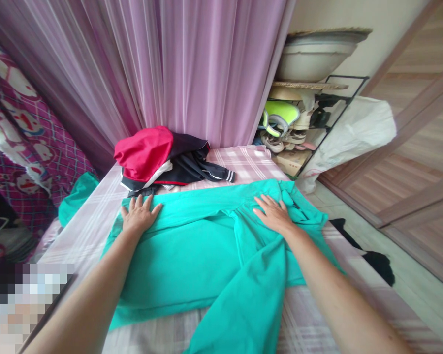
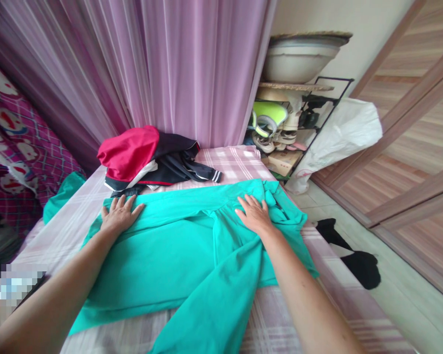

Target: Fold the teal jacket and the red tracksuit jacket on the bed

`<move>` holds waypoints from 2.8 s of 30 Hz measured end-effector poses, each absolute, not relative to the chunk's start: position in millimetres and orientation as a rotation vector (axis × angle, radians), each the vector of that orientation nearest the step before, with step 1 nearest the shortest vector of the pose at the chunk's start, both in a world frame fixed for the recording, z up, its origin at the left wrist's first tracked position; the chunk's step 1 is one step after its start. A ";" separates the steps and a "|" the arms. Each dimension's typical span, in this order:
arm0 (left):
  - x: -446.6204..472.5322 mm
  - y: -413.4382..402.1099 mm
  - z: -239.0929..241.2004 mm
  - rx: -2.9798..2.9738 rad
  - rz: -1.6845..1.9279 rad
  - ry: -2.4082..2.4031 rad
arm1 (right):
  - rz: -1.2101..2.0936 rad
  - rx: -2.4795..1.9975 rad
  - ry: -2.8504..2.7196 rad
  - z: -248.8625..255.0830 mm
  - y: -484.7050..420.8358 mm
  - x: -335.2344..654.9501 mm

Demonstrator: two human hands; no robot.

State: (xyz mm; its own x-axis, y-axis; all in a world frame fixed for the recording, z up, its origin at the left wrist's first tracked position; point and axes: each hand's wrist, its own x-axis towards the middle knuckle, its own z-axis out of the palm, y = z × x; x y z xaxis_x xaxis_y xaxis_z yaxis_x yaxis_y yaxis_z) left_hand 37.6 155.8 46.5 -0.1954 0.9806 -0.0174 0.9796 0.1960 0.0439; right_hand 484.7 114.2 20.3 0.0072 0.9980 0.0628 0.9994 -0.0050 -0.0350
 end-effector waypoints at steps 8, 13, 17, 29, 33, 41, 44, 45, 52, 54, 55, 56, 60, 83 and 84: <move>39.2 154.5 46.7 1.970 0.058 2.411 | -0.139 -2.097 -1.988 29.5 108.9 476.2; 35.1 158.6 47.4 1.972 0.049 2.399 | -0.219 -2.308 -1.743 55.5 141.0 506.0; 17.4 166.9 59.1 2.034 -0.015 2.367 | -0.091 -2.501 -1.670 68.1 173.1 528.9; -9.2 178.5 87.7 2.281 -0.261 2.331 | 0.055 -2.392 -1.579 81.7 219.5 543.1; -0.1 175.3 84.6 2.247 -0.173 2.425 | -0.043 -2.347 -1.513 82.0 228.0 528.6; 7.4 172.4 78.9 2.164 -0.120 2.487 | -0.088 -2.490 -1.653 51.6 232.4 519.5; 9.5 167.7 76.8 2.197 0.031 2.521 | -0.189 -2.422 -1.671 54.5 230.8 513.1; 12.3 165.5 75.1 2.235 0.098 2.508 | -0.194 -2.370 -1.702 56.8 229.2 507.3; 44.4 156.3 41.8 2.380 0.029 2.118 | 0.082 -1.863 -2.364 46.4 197.9 432.4; 46.6 157.8 32.6 2.296 -0.004 2.170 | 0.152 -1.959 -2.378 37.3 192.0 426.8; 46.4 158.8 29.8 2.275 -0.011 2.183 | 0.162 -2.051 -2.320 33.5 191.5 430.0; 45.9 159.7 28.2 2.267 -0.015 2.186 | 0.155 -2.151 -2.232 30.6 192.7 436.5; 45.5 160.4 30.3 2.240 -0.016 2.189 | 0.078 -2.456 -1.897 26.7 206.3 474.4; 55.2 153.9 40.4 2.218 0.027 2.188 | 0.200 -2.051 -1.864 31.8 122.1 498.0; 56.8 152.8 41.8 2.215 0.023 2.197 | 0.188 -2.006 -1.806 26.5 117.3 505.2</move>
State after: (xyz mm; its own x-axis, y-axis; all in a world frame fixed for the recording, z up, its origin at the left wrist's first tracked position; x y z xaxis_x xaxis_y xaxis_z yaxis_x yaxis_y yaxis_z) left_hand 56.8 152.8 41.8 0.0082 1.0000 -0.0046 0.9996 -0.0081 0.0258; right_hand 505.2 117.3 26.5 0.1413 0.9728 0.1835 0.9140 -0.0570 -0.4016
